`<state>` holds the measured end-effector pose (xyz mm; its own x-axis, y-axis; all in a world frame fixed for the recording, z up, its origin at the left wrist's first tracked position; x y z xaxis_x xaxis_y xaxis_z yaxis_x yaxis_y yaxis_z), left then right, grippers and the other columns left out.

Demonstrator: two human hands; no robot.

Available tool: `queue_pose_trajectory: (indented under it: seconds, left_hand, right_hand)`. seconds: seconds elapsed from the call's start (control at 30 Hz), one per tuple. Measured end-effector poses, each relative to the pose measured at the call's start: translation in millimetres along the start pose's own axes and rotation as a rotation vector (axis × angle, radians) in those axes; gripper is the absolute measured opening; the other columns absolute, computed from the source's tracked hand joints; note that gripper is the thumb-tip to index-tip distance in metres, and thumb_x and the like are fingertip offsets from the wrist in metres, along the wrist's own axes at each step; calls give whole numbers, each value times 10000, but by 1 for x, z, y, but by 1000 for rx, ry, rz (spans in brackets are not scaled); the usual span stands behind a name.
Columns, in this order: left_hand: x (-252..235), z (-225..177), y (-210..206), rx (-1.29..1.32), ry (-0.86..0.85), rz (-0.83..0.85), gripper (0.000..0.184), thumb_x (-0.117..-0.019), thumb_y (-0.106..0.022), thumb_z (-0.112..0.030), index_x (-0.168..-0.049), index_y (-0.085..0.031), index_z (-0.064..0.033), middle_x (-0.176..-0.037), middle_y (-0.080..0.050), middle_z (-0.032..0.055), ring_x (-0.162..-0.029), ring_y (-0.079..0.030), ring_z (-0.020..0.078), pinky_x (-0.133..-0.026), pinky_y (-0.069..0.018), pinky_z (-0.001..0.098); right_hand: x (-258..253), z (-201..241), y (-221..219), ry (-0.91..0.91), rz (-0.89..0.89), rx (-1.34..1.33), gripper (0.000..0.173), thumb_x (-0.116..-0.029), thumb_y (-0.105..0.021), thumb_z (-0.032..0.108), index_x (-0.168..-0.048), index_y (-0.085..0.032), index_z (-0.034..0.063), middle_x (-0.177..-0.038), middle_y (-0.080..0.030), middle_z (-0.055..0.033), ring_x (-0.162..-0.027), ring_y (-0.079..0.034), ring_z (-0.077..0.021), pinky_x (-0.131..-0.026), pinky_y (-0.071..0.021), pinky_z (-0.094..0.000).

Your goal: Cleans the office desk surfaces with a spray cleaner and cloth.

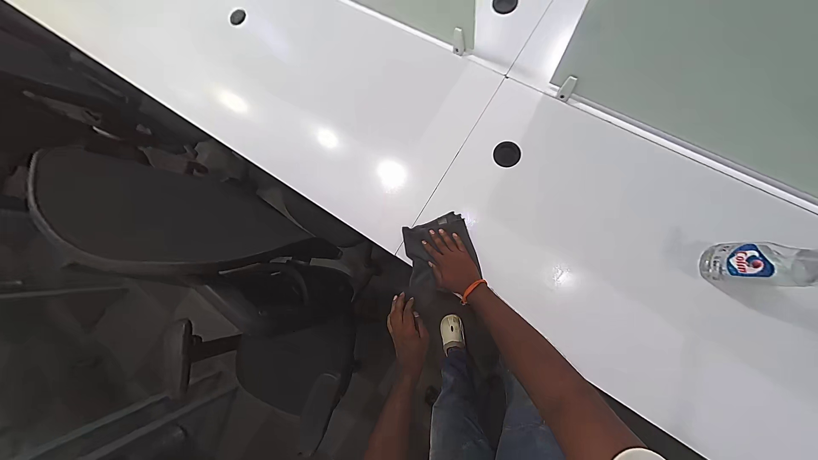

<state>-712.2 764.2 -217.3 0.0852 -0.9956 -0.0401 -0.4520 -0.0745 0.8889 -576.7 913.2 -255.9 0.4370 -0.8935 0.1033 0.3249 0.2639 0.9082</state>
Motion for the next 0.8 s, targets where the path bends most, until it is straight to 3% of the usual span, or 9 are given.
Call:
queue_pose_trajectory:
  seconds: [0.17, 0.37, 0.53, 0.6, 0.67, 0.73, 0.8]
  left_hand:
    - [-33, -46, -30, -61, -161, 61, 451, -1025, -416, -183, -1418, -580, -35, -1574, -458, 175, -1515, -337, 376, -1201, -280, 618]
    - [-51, -124, -69, -30, -387, 175, 500, -1047, -398, -255, -1457, -539, -5, -1588, -437, 191, -1509, -346, 394, -1211, -268, 622]
    - [-49, -177, -103, -5, -553, 265, 528, -1050, -404, -284, -1493, -498, -12, -1610, -415, 164, -1524, -332, 352, -1226, -257, 588]
    - [-51, -196, -120, 10, -615, 295, 539, -1052, -396, -289, -1498, -485, 0, -1617, -401, 170, -1528, -323, 355, -1227, -252, 583]
    - [-54, -210, -137, 6, -654, 330, 551, -1060, -365, -306, -1504, -476, -1, -1627, -386, 165, -1534, -312, 349, -1235, -239, 572]
    - [-56, -221, -151, -15, -684, 379, 564, -1071, -320, -322, -1527, -448, -15, -1647, -356, 149, -1546, -286, 337, -1245, -217, 564]
    - [-60, -235, -159, -7, -726, 386, 565, -1075, -305, -319, -1527, -446, -10, -1646, -357, 151, -1545, -287, 343, -1244, -213, 570]
  right_hand:
    - [69, -79, 31, -284, -104, 37, 533, -1053, -383, 377, -1577, -416, 285, -1700, -266, -33, -1584, -182, -271, -1262, -159, -576]
    - [197, -159, 57, -604, -223, 145, 555, -1038, -340, 370, -1575, -430, 260, -1666, -341, -84, -1553, -268, -334, -1241, -177, -622]
    - [295, -200, 67, -818, -286, 190, 592, -1038, -295, 392, -1606, -366, 238, -1677, -312, -96, -1565, -236, -335, -1215, -124, -690]
    - [315, -209, 86, -810, -440, 63, 532, -1035, -339, 244, -1543, -477, 166, -1598, -453, -108, -1516, -362, -318, -1236, -183, -633]
    - [334, -222, 118, -811, -671, -207, 467, -1045, -349, 116, -1460, -541, 22, -1474, -575, -169, -1415, -508, -291, -1228, -332, -478]
    - [357, -238, 152, -797, -831, -503, 446, -1065, -347, 90, -1454, -494, -70, -1494, -533, -218, -1416, -499, -233, -1203, -387, -362]
    - [389, -248, 192, -788, -939, -586, 456, -1056, -361, 99, -1453, -473, -98, -1508, -504, -236, -1419, -488, -211, -1198, -389, -336]
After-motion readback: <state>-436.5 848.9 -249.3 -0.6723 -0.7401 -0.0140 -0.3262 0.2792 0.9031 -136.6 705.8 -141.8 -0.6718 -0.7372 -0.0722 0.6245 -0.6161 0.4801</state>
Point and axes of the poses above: each hand's wrist, its own x-axis away from the middle knuckle, its own y-axis out of the back of the hand, z = x × y, the point moved 10 cm from there along -x, towards the middle knuckle
